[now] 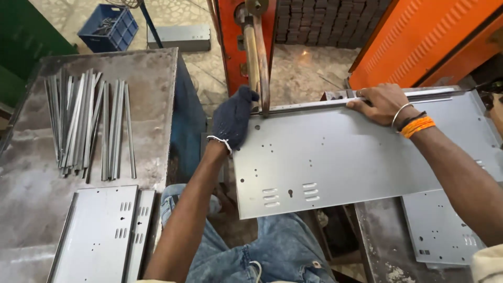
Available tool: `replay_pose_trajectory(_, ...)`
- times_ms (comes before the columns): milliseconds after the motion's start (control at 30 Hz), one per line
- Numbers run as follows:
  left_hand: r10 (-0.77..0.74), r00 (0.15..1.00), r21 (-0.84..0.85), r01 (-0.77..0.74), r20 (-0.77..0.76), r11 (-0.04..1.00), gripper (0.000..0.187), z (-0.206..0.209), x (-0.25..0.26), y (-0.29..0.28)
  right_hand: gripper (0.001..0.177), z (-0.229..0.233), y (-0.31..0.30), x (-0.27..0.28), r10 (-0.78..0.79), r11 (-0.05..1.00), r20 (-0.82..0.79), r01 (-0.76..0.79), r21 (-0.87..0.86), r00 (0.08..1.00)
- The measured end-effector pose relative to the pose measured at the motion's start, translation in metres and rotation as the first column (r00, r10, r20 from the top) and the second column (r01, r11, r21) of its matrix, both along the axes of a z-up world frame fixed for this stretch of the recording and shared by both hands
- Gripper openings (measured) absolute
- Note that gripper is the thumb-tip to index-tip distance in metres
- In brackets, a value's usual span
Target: Spot welding metal strips to a metal panel at a manual workstation.
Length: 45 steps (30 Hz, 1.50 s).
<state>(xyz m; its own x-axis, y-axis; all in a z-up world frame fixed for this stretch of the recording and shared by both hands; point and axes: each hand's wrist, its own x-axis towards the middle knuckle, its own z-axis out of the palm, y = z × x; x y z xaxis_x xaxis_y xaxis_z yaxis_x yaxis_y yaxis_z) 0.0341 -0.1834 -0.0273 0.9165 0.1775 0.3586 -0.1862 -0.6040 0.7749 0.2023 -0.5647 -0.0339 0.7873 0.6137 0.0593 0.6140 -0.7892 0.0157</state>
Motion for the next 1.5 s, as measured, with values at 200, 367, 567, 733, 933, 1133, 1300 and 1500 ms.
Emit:
replay_pose_trajectory(200,0.029,0.996,-0.030,-0.032,-0.081,0.999,0.073,-0.002,0.006,0.001,0.064,-0.006,-0.003,0.003,-0.032,0.999,0.004,0.032,-0.030,0.999)
replay_pose_trajectory(367,-0.100,0.994,0.107,0.096,0.039,0.990,0.060,0.000,0.005,0.010,0.061,-0.014,-0.004,0.002,-0.029,0.998,0.034,0.031,-0.057,0.999)
replay_pose_trajectory(567,-0.089,0.963,0.246,0.154,-0.256,0.957,0.053,0.038,-0.014,0.043,0.063,0.012,0.048,-0.027,0.020,0.992,0.032,-0.024,0.123,0.999)
replay_pose_trajectory(733,0.170,0.924,0.537,0.045,-0.343,0.842,0.060,0.045,-0.050,0.104,0.059,0.018,0.119,-0.038,0.211,0.967,0.061,-0.218,0.133,0.975)
replay_pose_trajectory(933,0.230,0.907,0.508,-0.021,-0.353,0.861,0.065,0.016,-0.087,0.196,0.038,0.019,0.104,-0.034,0.283,0.939,0.071,-0.291,0.183,0.957)
replay_pose_trajectory(1133,0.392,0.807,0.644,-0.021,-0.440,0.765,0.056,0.046,-0.087,0.191,0.038,0.005,0.108,-0.037,0.278,0.924,0.078,-0.289,0.250,0.957)
replay_pose_trajectory(1300,0.085,0.994,0.662,-0.107,0.066,0.741,0.052,0.032,-0.059,0.160,0.041,0.008,0.129,-0.059,0.214,0.944,0.030,-0.215,0.251,0.976)
replay_pose_trajectory(1500,-0.072,0.959,0.638,0.238,-0.275,0.733,0.045,0.028,-0.013,0.076,0.042,0.005,0.165,-0.072,0.256,0.927,-0.027,-0.238,0.290,0.966)
